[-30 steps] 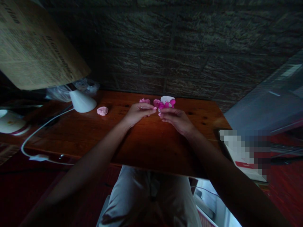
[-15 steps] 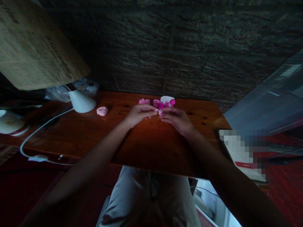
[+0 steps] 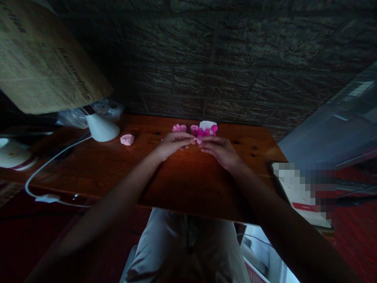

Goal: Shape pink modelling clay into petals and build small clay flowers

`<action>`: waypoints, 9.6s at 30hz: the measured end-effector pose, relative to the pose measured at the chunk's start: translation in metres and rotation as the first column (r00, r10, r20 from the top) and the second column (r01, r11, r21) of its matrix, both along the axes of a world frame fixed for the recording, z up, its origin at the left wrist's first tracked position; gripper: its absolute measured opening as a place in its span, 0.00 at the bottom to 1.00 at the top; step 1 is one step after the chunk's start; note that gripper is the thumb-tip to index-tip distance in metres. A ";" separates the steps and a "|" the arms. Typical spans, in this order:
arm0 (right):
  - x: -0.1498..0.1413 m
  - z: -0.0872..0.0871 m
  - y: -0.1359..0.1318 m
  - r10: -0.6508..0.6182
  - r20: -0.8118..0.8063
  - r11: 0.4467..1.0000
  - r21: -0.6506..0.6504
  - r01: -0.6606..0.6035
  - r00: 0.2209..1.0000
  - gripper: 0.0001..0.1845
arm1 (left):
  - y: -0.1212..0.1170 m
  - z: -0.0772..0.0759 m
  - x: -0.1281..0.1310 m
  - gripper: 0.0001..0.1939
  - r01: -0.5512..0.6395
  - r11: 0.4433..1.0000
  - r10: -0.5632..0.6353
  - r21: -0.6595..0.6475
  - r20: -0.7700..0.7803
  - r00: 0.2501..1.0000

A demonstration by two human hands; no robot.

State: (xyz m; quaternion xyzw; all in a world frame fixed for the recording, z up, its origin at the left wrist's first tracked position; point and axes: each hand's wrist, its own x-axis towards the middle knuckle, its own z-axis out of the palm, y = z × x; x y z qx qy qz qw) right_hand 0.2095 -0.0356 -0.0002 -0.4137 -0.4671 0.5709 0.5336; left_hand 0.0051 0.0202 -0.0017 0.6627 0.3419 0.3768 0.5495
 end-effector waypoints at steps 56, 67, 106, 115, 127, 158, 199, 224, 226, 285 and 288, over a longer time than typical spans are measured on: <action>-0.002 0.001 0.000 -0.067 0.240 0.993 0.106 0.042 0.969 0.14 | -0.006 0.003 0.005 0.08 0.023 0.997 -0.023 0.077 0.007 1.000; -0.001 -0.004 0.002 -0.073 0.305 0.985 0.174 0.019 0.950 0.13 | -0.007 0.001 0.006 0.08 0.047 0.987 -0.049 0.157 0.014 0.999; 0.000 -0.003 0.001 -0.132 0.396 0.953 0.304 0.006 0.909 0.19 | -0.007 0.000 0.008 0.08 0.033 0.977 -0.034 0.211 -0.001 0.999; -0.001 -0.006 0.002 -0.112 0.421 0.958 0.285 -0.014 0.900 0.21 | -0.007 -0.001 0.008 0.12 0.052 0.980 -0.058 0.195 0.026 0.998; -0.001 -0.001 0.001 -0.073 0.438 0.955 0.291 -0.064 0.896 0.25 | -0.007 0.001 0.007 0.09 0.030 0.989 -0.034 0.143 0.024 0.999; 0.001 0.004 -0.001 -0.125 0.358 0.974 0.224 0.045 0.925 0.17 | -0.010 0.003 0.006 0.11 0.016 0.997 -0.015 0.071 -0.021 1.000; 0.002 0.000 0.001 -0.104 0.327 0.960 0.281 0.008 0.939 0.13 | -0.009 0.003 0.006 0.09 0.052 0.995 -0.054 0.081 0.028 0.998; 0.002 0.003 0.000 -0.108 0.347 0.967 0.256 0.017 0.932 0.14 | -0.009 0.004 0.007 0.10 0.003 1.000 -0.004 0.018 0.007 1.000; 0.002 0.004 0.000 -0.134 0.334 0.965 0.258 0.046 0.933 0.14 | -0.007 0.002 0.007 0.10 -0.014 1.000 0.014 -0.004 0.025 1.000; -0.006 -0.001 0.000 -0.126 0.044 0.986 0.114 0.120 0.991 0.18 | -0.014 0.006 0.011 0.11 0.012 0.997 -0.005 -0.070 0.092 0.996; -0.008 -0.003 0.000 -0.149 0.105 0.979 0.158 0.132 0.983 0.17 | -0.014 0.005 0.012 0.11 0.005 0.998 0.001 -0.058 0.093 0.996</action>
